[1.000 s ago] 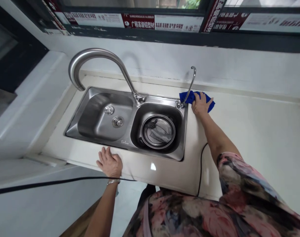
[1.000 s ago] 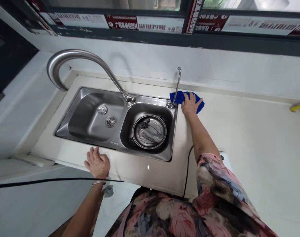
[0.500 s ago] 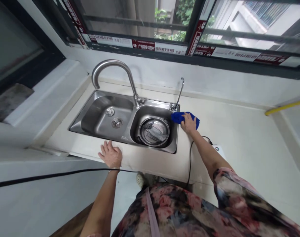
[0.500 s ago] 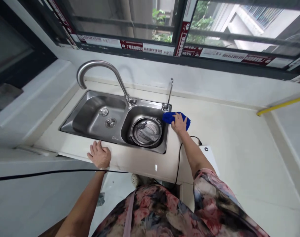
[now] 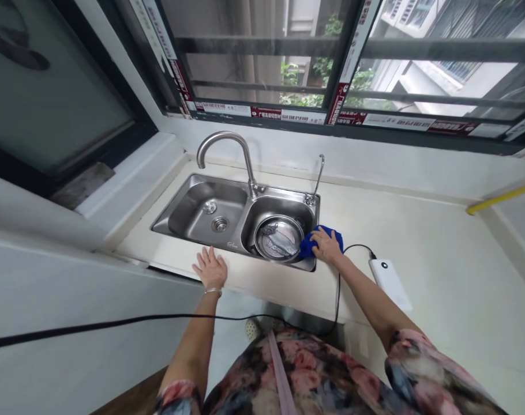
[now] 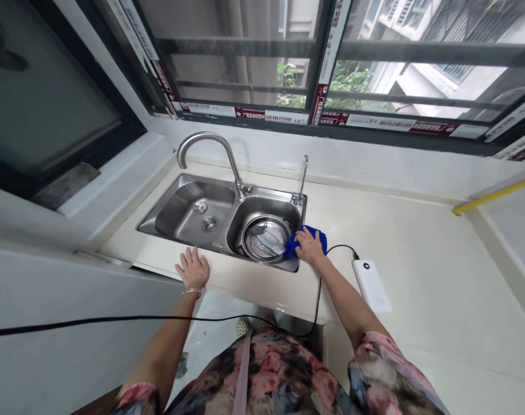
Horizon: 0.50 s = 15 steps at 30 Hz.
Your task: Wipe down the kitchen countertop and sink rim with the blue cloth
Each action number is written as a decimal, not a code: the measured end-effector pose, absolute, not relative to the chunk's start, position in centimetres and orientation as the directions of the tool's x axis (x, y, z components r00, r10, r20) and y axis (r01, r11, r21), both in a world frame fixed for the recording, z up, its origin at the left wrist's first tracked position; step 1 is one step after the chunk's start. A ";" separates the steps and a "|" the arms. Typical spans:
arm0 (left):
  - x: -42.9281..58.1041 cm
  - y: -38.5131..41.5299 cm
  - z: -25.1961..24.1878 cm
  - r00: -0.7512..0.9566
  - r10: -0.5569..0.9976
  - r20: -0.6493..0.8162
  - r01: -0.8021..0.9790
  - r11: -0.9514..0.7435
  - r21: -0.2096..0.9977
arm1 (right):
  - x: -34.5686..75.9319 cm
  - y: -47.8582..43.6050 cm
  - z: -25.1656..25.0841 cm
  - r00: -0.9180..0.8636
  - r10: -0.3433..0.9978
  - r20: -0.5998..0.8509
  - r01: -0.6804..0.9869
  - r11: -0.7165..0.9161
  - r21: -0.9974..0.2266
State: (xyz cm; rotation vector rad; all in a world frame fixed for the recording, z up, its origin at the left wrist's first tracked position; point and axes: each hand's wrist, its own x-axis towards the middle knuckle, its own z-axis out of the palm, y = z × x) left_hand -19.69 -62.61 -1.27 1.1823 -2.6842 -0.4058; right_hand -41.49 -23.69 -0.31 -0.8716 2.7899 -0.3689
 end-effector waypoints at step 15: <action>-19.2 -62.4 -1.0 -0.662 -0.740 0.119 -0.701 0.667 0.251 | -49.5 -18.3 -1.9 -0.991 -0.130 -0.001 -0.124 0.945 -0.302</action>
